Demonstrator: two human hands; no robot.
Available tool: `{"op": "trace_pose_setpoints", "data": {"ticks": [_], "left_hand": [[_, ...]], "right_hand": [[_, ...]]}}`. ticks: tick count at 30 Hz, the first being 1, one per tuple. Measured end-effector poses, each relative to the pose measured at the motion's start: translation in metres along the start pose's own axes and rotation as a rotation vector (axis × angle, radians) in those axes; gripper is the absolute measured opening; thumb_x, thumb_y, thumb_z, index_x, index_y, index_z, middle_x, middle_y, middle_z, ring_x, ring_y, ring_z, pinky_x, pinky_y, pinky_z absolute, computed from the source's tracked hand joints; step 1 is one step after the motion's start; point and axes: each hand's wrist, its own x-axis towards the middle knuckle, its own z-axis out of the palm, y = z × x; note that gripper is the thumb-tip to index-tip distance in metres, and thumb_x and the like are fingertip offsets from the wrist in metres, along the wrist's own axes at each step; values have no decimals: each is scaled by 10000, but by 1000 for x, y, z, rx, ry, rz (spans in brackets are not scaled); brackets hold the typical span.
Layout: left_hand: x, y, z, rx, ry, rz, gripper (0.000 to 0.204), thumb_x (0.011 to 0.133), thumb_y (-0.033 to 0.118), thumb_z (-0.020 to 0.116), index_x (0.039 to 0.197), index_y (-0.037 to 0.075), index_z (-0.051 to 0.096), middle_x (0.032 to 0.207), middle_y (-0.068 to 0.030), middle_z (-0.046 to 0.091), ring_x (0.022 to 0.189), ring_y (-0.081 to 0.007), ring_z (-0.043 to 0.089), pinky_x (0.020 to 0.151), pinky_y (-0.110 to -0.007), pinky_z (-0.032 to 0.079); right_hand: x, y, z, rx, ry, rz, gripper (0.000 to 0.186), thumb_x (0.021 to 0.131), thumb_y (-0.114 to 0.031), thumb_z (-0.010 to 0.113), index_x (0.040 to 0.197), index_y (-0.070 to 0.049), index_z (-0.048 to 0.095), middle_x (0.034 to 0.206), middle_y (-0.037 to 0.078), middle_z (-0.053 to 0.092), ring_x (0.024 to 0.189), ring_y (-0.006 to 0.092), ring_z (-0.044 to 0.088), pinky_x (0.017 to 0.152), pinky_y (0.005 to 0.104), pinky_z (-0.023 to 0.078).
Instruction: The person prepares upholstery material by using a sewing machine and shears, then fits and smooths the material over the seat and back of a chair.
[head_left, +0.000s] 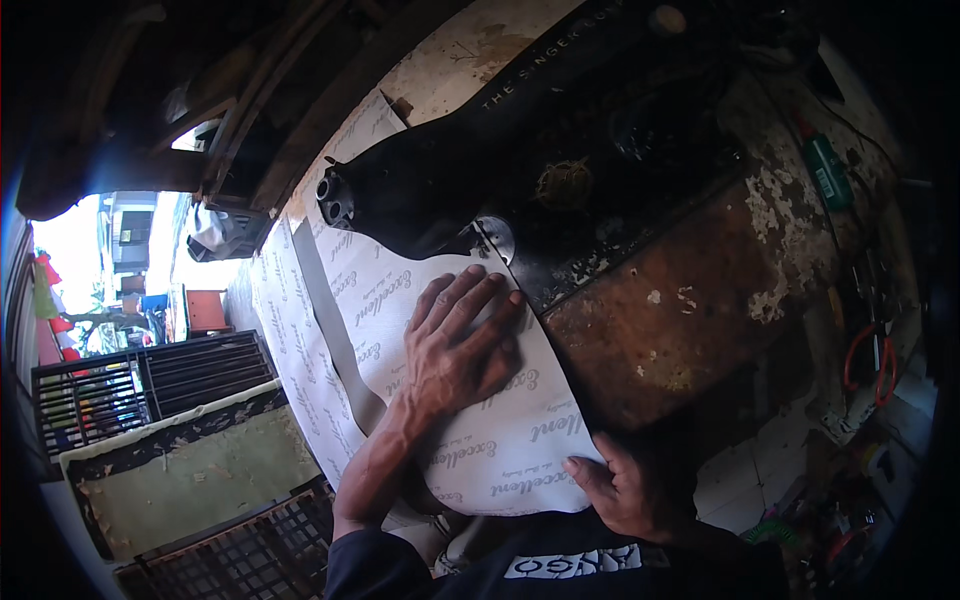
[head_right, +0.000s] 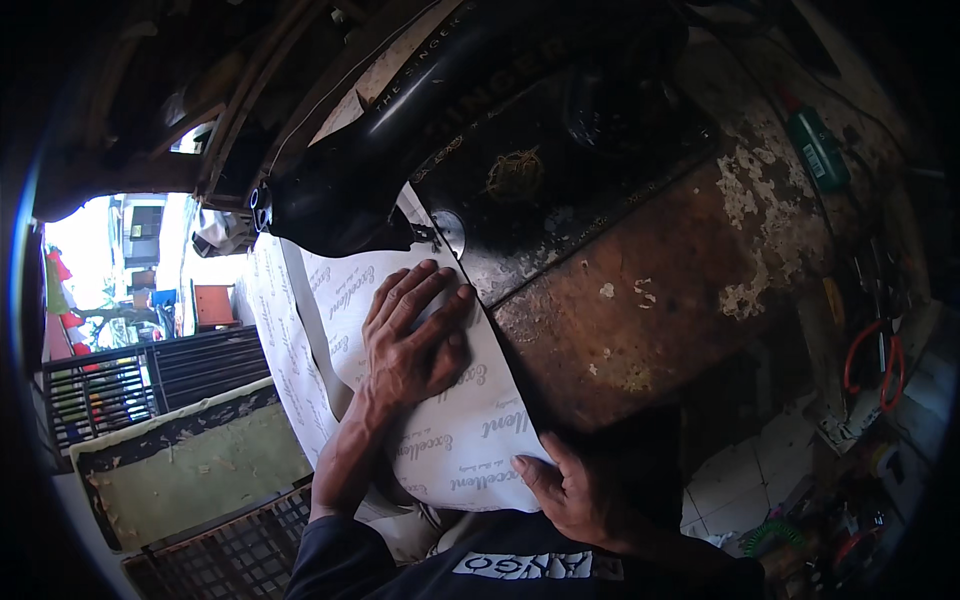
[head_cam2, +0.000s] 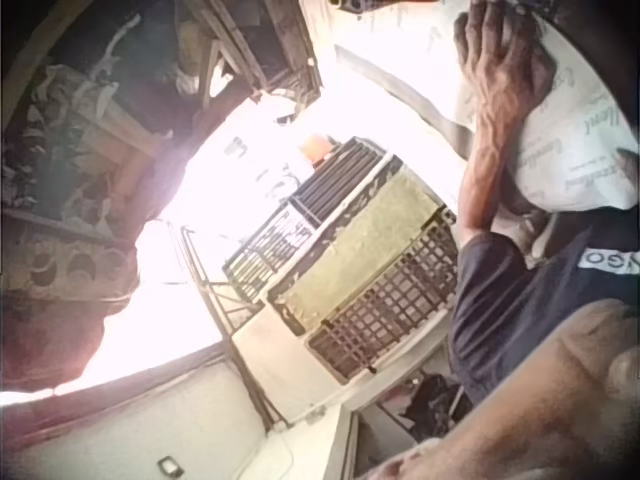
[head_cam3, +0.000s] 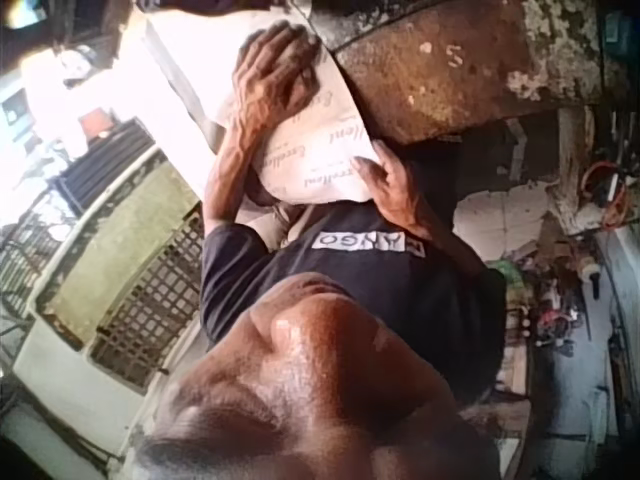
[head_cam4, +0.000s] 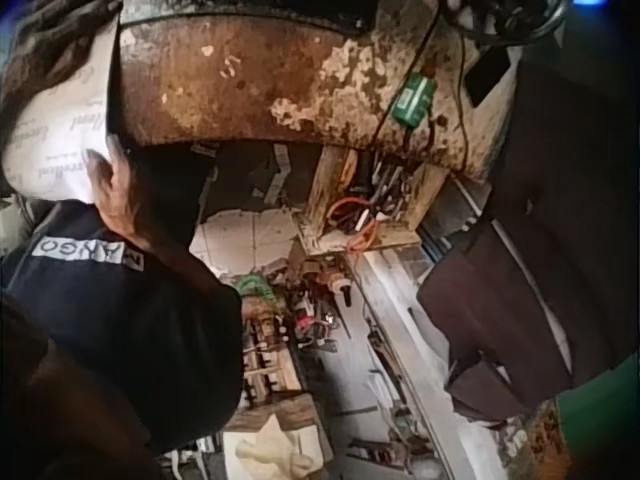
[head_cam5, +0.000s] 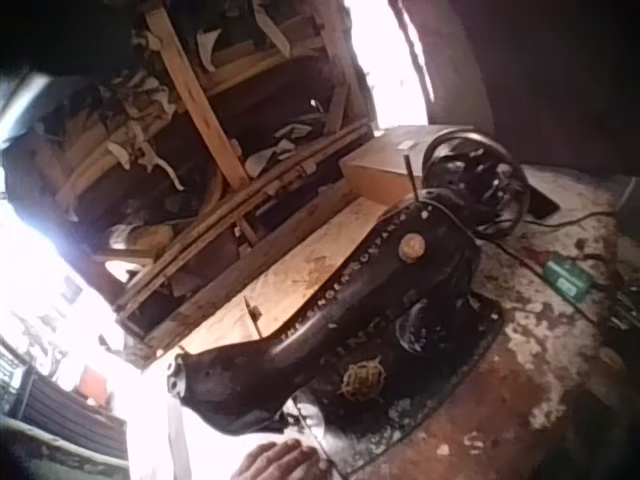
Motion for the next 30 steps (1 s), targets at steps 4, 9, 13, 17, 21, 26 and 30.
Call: {"op": "trace_pose_setpoints", "data": {"ticks": [4, 9, 13, 17, 21, 26, 30], "left_hand": [[3, -11, 0, -8, 33, 29, 456, 741, 174, 696, 1188, 103, 754, 1160, -134, 668, 1193, -347, 641, 1040, -513, 487], [10, -23, -2, 11, 37, 57, 459, 732, 174, 695, 1182, 107, 757, 1149, -129, 666, 1123, -338, 658, 1019, -501, 496], [12, -18, -7, -2, 13, 56, 473, 769, 146, 706, 1239, 103, 732, 1192, -134, 652, 1161, -349, 642, 1045, -519, 473], [-3, 19, -13, 110, -136, -136, 511, 863, 182, 754, 1362, 120, 661, 1341, -143, 614, 1370, -357, 525, 1171, -601, 323], [-17, 70, -25, 1, -229, -189, 508, 887, 181, 725, 1385, 121, 648, 1402, -147, 610, 1390, -352, 522, 1173, -617, 306], [-23, 83, -16, -33, -185, -298, 505, 920, 169, 690, 1415, 94, 617, 1445, -175, 592, 1404, -377, 507, 1173, -607, 306], [-27, 85, -21, -136, -211, -345, 495, 949, 178, 656, 1427, 64, 599, 1473, -205, 565, 1428, -419, 470, 1192, -587, 288]], "right_hand": [[6, -10, 0, 43, -75, 88, 285, 1070, -229, 594, 1227, 6, 628, 1028, 107, 723, 952, 123, 664, 859, 297, 526], [16, 11, 21, 78, 38, 21, 264, 1052, -251, 618, 1126, 2, 632, 918, 144, 698, 832, 199, 679, 763, 336, 537], [24, 9, 24, 18, 145, -95, 242, 1026, -249, 641, 1006, -9, 638, 818, 190, 672, 726, 325, 689, 669, 401, 540], [31, 9, 21, -153, 131, -264, 251, 1054, -212, 616, 1165, 13, 628, 922, 117, 705, 808, 146, 680, 757, 326, 548], [36, 15, 27, -125, 180, -319, 286, 1044, -195, 627, 1220, 29, 609, 927, 149, 694, 782, 174, 707, 648, 325, 595], [32, 19, 29, 194, 136, -231, 313, 1061, -198, 583, 1287, 19, 570, 945, 117, 671, 757, 174, 713, 523, 304, 642], [26, -11, 23, 421, 80, -4, 287, 1073, -192, 543, 1265, 19, 565, 982, 159, 647, 785, 239, 715, 576, 338, 615]]}}
